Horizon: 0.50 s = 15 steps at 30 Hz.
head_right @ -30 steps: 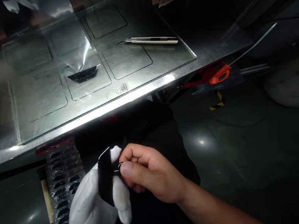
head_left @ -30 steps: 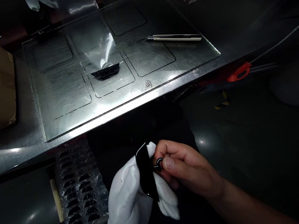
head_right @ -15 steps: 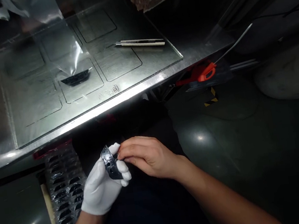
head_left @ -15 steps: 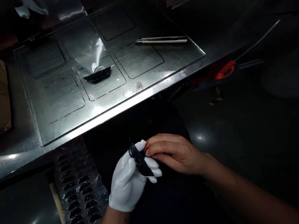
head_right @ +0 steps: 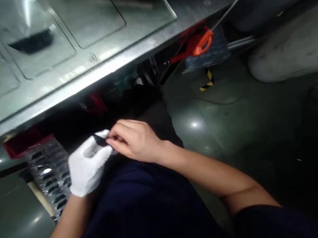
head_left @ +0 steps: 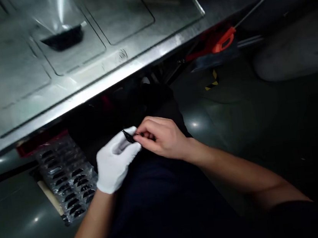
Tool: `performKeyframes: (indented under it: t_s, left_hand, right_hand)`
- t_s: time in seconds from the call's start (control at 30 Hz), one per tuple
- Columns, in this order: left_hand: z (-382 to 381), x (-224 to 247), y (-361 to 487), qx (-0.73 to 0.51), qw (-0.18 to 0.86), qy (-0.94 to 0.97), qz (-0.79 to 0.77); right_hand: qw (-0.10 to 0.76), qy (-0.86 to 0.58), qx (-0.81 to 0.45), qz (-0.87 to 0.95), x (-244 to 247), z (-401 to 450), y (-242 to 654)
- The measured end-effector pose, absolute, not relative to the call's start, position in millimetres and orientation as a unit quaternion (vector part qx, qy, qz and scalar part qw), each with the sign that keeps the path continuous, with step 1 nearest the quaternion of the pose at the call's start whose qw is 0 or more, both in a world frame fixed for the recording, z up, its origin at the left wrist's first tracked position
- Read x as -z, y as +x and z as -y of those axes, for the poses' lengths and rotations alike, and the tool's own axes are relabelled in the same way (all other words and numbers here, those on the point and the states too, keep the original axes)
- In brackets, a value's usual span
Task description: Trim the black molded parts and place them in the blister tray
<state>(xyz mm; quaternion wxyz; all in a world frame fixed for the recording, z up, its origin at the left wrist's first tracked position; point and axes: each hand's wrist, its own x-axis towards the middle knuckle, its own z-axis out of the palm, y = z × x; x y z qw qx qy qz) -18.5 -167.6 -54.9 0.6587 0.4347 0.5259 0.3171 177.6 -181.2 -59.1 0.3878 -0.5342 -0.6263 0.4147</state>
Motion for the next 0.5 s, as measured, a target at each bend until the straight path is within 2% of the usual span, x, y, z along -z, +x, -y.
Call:
performKeyframes:
  t_s: [0.03, 0.1, 0.23, 0.3, 0.37, 0.5]
  left_hand:
    - [168, 57, -18, -0.338, 0.639, 0.438, -0.535]
    - [169, 62, -17, -0.365, 0.64, 0.417, -0.532]
    - [168, 73, -18, -0.361, 0.745, 0.32, -0.461]
    - [166, 77, -20, -0.354, 0.794, 0.266, -0.417]
    - [166, 75, -26, -0.356, 0.819, 0.216, -0.394]
    - [169, 62, -45, -0.411, 0.804, 0.217, -0.371]
  right_hand:
    - [0.392, -0.539, -0.368, 0.649, 59, 184, 174]
    - [0.388, -0.537, -0.365, 0.654, 61, 185, 169]
    - [0.349, -0.492, -0.592, 0.534, 75, 170, 177]
    - [0.328, -0.45, -0.657, 0.508, 83, 161, 184]
    - [0.318, -0.437, -0.599, 0.591, 78, 156, 186]
    - [0.331, -0.411, -0.349, 0.774, 37, 150, 182]
